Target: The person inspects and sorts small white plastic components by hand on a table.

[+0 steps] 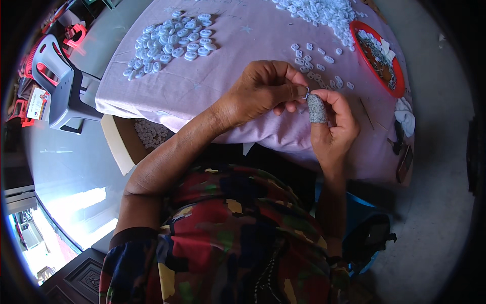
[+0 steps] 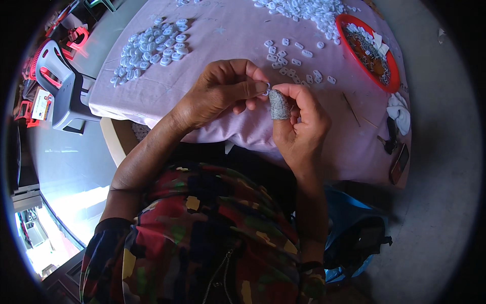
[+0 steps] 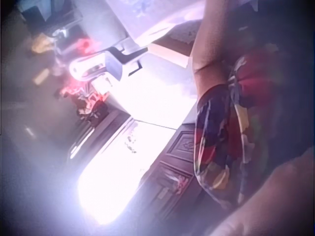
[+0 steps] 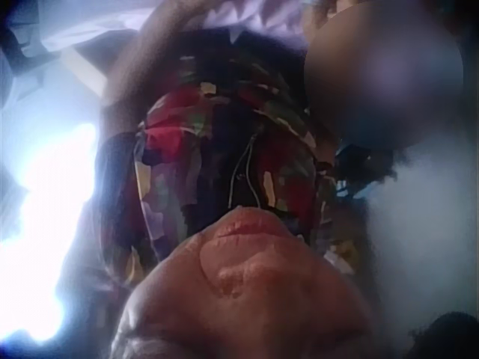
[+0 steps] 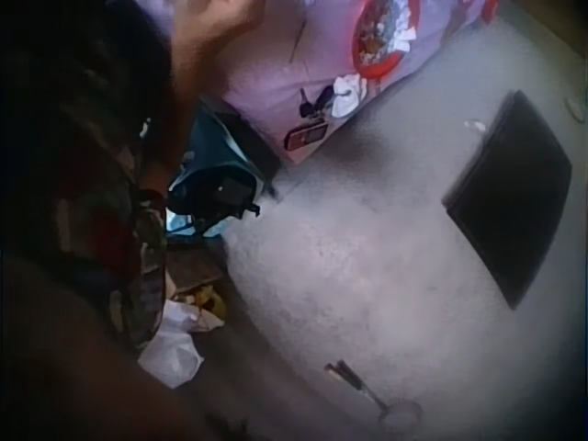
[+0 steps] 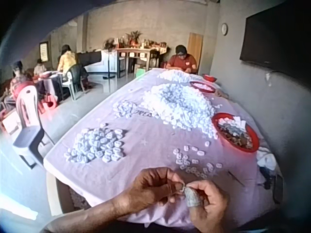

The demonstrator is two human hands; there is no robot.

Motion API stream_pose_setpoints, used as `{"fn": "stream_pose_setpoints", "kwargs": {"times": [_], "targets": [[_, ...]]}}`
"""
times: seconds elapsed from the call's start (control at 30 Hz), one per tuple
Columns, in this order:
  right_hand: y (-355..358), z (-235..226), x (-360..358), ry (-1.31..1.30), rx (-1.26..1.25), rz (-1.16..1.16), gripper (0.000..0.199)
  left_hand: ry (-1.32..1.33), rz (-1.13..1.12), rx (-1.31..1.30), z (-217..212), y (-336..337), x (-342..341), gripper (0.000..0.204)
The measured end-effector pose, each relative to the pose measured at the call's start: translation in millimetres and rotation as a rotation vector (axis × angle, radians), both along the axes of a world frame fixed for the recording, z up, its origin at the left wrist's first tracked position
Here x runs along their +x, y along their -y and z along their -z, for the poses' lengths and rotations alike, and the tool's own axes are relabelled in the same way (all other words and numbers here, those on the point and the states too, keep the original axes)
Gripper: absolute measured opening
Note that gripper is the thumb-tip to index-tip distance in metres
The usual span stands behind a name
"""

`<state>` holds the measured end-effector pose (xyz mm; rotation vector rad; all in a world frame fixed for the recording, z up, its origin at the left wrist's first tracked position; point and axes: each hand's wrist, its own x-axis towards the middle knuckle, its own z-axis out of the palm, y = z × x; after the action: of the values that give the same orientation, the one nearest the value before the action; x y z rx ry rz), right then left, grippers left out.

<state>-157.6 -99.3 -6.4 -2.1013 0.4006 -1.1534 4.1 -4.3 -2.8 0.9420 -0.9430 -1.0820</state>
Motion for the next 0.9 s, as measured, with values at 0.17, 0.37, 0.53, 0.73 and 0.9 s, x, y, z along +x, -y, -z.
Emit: {"fn": "stream_pose_setpoints", "kwargs": {"times": [0.17,0.37,0.53,0.73,0.9], "targets": [[-1.5,-1.7,2.6,0.004,0.005,-0.018,0.013,0.035,-0.005,0.004,0.6,0.8,0.0,0.013],[-0.4,-1.7,6.6,-0.018,-0.063,-0.023,0.013,0.096,-0.027,0.019,-0.7,0.1,-0.1,0.012],[0.9,-2.6,6.1,0.004,0.082,-0.116,0.015,0.041,-0.031,0.014,-0.8,0.7,-0.3,0.012],[-4.3,-8.1,1.1,0.05,0.19,-0.145,0.02,-0.007,-0.049,0.057,-4.3,-0.5,2.0,0.013],[3.6,-1.3,1.0,0.009,0.085,-0.077,0.015,0.006,-0.021,0.046,-2.7,0.8,1.3,0.013]]}}
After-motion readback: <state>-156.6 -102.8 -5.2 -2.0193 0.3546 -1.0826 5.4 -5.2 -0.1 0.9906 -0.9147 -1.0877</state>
